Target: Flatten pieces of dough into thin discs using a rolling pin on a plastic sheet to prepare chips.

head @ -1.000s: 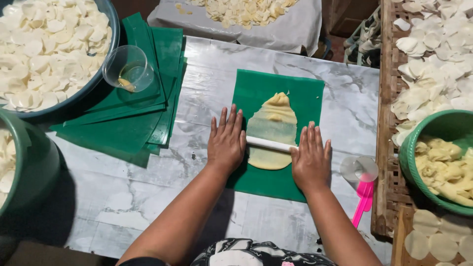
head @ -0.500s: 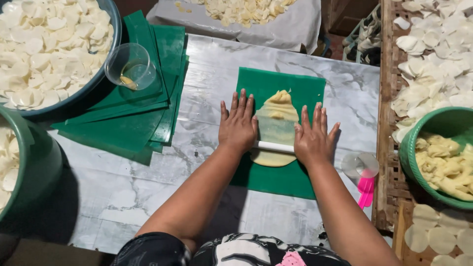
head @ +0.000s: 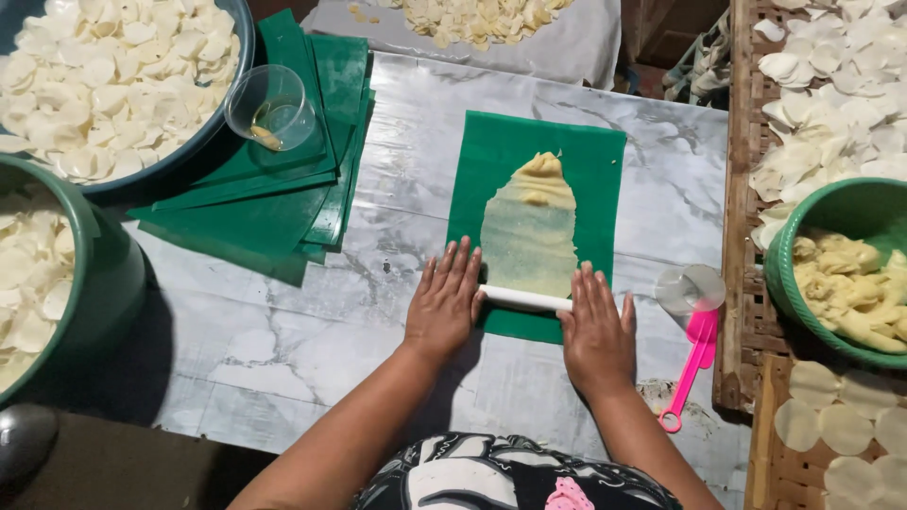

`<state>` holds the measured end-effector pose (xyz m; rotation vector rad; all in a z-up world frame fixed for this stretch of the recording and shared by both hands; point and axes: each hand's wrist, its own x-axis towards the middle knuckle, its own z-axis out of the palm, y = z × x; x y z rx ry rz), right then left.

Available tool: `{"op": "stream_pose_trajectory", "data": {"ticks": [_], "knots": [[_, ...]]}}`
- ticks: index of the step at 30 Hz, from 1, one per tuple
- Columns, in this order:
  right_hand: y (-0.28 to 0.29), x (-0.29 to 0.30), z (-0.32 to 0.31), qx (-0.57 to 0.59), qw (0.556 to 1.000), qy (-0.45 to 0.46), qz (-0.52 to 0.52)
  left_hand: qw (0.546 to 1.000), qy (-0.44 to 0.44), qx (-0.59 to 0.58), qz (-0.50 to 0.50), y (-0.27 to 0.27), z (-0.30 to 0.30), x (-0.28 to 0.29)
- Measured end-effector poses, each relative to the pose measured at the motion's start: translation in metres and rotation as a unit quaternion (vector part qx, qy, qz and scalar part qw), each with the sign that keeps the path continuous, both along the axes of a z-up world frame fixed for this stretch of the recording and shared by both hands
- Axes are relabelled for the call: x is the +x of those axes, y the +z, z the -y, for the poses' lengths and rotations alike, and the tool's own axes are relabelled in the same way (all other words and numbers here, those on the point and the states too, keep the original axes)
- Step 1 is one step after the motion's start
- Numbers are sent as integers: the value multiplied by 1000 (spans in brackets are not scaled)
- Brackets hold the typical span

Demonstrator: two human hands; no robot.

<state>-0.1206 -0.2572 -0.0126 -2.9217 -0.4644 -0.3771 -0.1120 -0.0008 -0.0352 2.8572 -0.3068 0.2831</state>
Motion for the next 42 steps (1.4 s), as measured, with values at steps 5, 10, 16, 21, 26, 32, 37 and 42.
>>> {"op": "stream_pose_trajectory", "data": {"ticks": [5, 10, 16, 21, 26, 32, 37, 42], "knots": [[1, -33, 8, 34, 999, 14, 36, 998, -39, -28, 46, 3, -17, -29], [7, -20, 16, 66, 993, 63, 76, 980, -70, -78, 167, 28, -23, -17], [-5, 2, 1, 22, 1000, -6, 1, 988, -11, -34, 152, -5, -9, 3], [-11, 67, -3, -30, 997, -71, -9, 999, 27, -33, 26, 26, 2, 53], [24, 133, -15, 0, 977, -113, -180, 997, 52, -31, -57, 33, 4, 115], [12, 88, -9, -28, 990, -61, -122, 998, 33, -36, -27, 29, 1, 73], [-1, 43, 2, -13, 998, -29, -60, 999, 29, -10, -9, 33, -2, 35], [18, 92, -2, 64, 983, -125, -120, 992, 88, -39, -86, 80, 6, 90]]}}
